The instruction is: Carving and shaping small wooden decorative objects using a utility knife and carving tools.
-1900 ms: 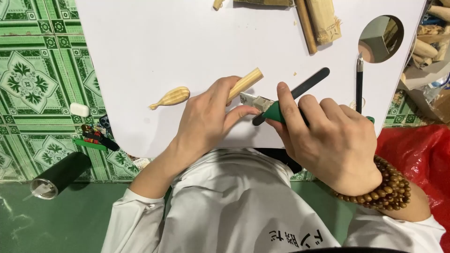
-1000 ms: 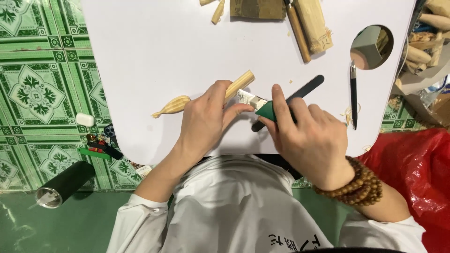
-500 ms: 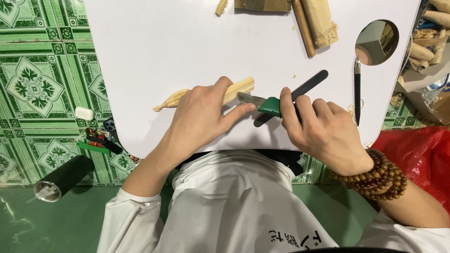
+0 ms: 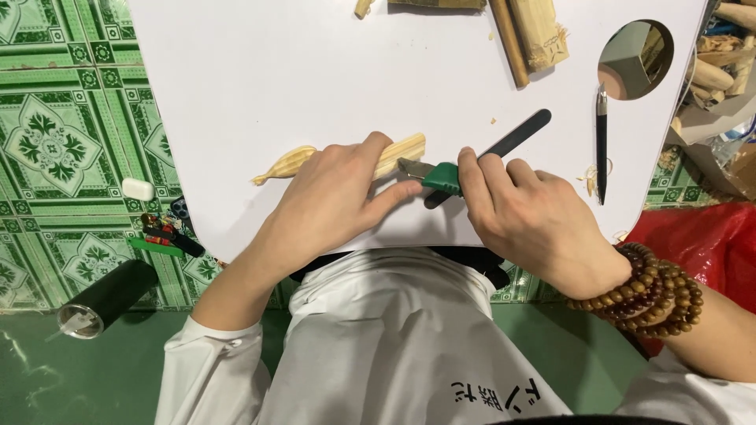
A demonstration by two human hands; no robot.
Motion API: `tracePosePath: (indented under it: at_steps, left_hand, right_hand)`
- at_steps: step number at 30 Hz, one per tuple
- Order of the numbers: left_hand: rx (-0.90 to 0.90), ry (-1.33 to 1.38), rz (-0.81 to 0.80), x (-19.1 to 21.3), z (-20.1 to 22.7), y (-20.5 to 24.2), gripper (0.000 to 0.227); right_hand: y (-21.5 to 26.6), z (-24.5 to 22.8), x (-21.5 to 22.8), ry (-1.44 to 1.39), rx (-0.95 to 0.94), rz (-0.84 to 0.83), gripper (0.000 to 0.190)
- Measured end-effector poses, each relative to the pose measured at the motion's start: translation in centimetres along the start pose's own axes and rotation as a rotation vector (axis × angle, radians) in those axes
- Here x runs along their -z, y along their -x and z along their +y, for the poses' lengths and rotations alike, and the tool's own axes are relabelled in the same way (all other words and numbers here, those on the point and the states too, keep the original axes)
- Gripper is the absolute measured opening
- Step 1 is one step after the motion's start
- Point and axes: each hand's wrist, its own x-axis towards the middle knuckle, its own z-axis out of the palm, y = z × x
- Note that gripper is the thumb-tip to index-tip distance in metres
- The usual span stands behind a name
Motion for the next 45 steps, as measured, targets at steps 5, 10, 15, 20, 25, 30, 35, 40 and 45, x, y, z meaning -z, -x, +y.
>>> tracePosePath:
  at_steps: [5,10,15,20,25,30,35,40,45]
  left_hand:
    - [-0.082,0.041,0.055,0.3,-0.4,0.0,0.038]
    - [-0.187,0.161,0.078,-0.2,-0.9,-0.5,0.036]
    - [-0.342,0.056,0.219,-0.6,-1.8,-0.6,0.041]
    - [-0.328,0.029,0.169,-1.3,-2.7,-0.7,0.047]
    - [-0.359,-0.012,0.229,-2.0,-3.0,-1.2,0.044]
    - [-0.332,-0.187,0.391,-3.2,-3.9,-1.8,0.042]
    - [-0.275,-0.132,0.386,-4.0,-4.4,-2.2,0.04]
    - [-0.27,-0.122,0.458,-5.0,-5.0,-2.7,0.043]
    - [-0.254,-0.14,0.495,-5.3,-5.2,-2.7,0.043]
  right_hand:
    - [-0.3,0.2,0.4,-0.027,-0.088,0.047,0.049]
    - [-0.3,0.0,0.5,-0.084,-0.174,0.055,0.045]
    - [-0.2,-0.1,-0.3,-0.231,-0.158,0.069,0.039]
    - [-0.1,0.1,-1.0,-0.203,-0.143,0.097,0.047]
    - [0.0,0.0,-1.8,-0.176,-0.147,0.081,0.053]
    - [-0.4,-0.9,-2.6,-0.126,-0.216,0.023,0.056]
    - [-0.8,-1.6,-3.0,-0.1,-0.25,0.037,0.057]
    - [-1.0,-2.2,-3.5,-0.107,-0.29,0.051,0.057]
    - [-1.2,-2.8,-3.8,-0.113,-0.341,0.093,0.058]
